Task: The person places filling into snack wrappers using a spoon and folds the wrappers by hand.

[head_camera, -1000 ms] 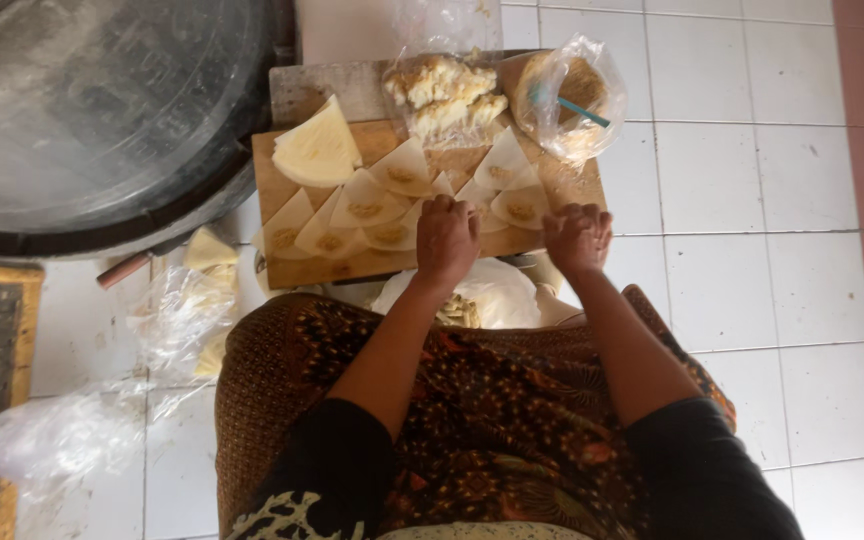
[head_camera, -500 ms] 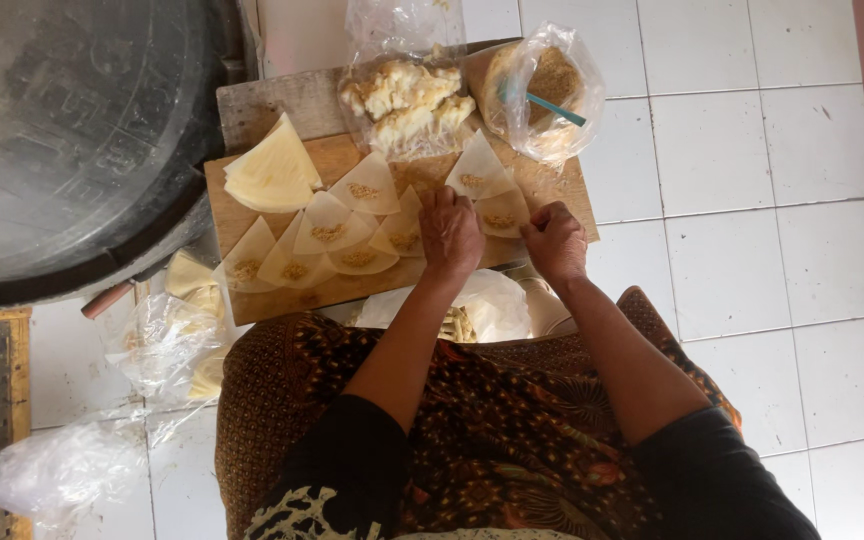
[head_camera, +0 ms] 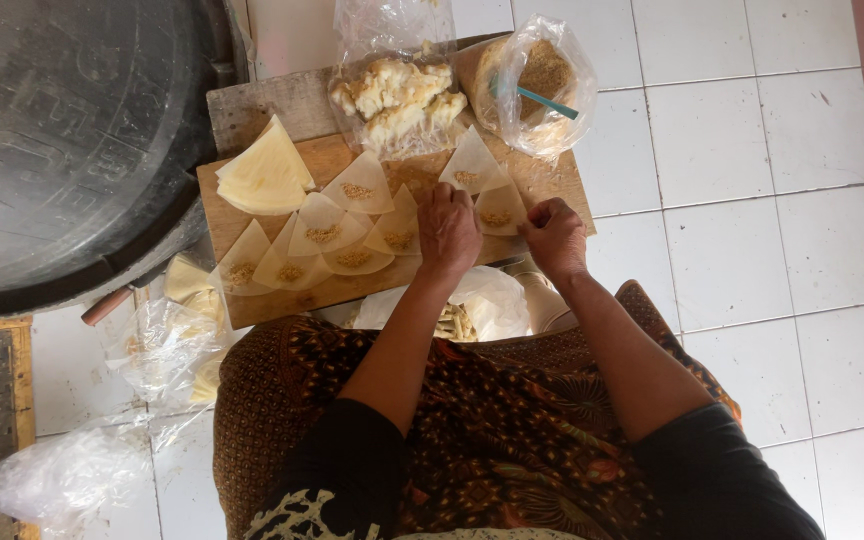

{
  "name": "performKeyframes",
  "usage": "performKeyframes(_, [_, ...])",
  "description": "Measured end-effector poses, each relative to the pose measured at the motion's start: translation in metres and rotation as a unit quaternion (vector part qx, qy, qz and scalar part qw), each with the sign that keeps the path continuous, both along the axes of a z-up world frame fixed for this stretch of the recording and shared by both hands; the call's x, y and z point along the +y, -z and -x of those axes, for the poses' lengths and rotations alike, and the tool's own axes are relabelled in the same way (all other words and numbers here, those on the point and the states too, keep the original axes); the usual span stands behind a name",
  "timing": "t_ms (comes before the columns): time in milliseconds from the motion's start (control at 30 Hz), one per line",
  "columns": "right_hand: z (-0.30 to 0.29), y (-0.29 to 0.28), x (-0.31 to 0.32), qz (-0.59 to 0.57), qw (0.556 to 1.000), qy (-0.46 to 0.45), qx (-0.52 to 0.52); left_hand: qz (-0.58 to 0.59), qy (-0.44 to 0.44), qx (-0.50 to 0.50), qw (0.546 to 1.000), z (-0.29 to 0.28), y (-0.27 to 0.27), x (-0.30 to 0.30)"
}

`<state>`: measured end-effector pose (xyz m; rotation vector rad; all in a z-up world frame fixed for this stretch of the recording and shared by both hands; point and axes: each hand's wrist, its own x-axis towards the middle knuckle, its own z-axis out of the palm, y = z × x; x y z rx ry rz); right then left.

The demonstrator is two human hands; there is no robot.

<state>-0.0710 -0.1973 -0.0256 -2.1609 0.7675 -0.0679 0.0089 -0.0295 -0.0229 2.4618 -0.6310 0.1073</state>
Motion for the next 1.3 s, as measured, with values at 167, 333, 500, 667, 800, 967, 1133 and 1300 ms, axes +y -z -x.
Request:
performKeyframes(167, [0.004,-0.001,-0.002,-0.015,1.0,0.0,0.006,0.028,0.018,0.038,0.999,-0.005,-0.002,0.003])
performKeyframes(333, [0.007,0.001,-0.008,-0.004,1.0,-0.014,0.018,0.042,0.012,0.057,0.997,-0.014,-0.006,0.01])
performKeyframes(500, [0.015,-0.004,-0.02,0.001,0.999,-0.004,0.052,-0.015,0.007,0.104,0.994,-0.008,-0.014,0.008])
performKeyframes(667, [0.019,-0.015,-0.025,0.002,0.998,-0.006,0.061,-0.113,0.051,0.08,0.989,0.006,-0.016,0.0])
performKeyframes(800, [0.021,-0.022,-0.022,-0.02,0.996,-0.003,0.082,-0.103,0.054,0.099,0.988,0.016,-0.01,-0.005])
performKeyframes(967, [0.02,-0.027,-0.015,-0.05,0.995,0.001,0.09,-0.129,0.069,0.067,0.987,0.018,-0.004,-0.01])
performKeyframes(1133, [0.02,-0.028,-0.013,-0.063,0.995,-0.029,0.065,-0.008,0.081,0.051,0.995,0.02,0.004,-0.01])
performKeyframes(1300, [0.019,-0.031,-0.011,-0.066,0.993,-0.063,0.08,0.167,0.101,0.121,0.973,0.017,0.016,-0.015])
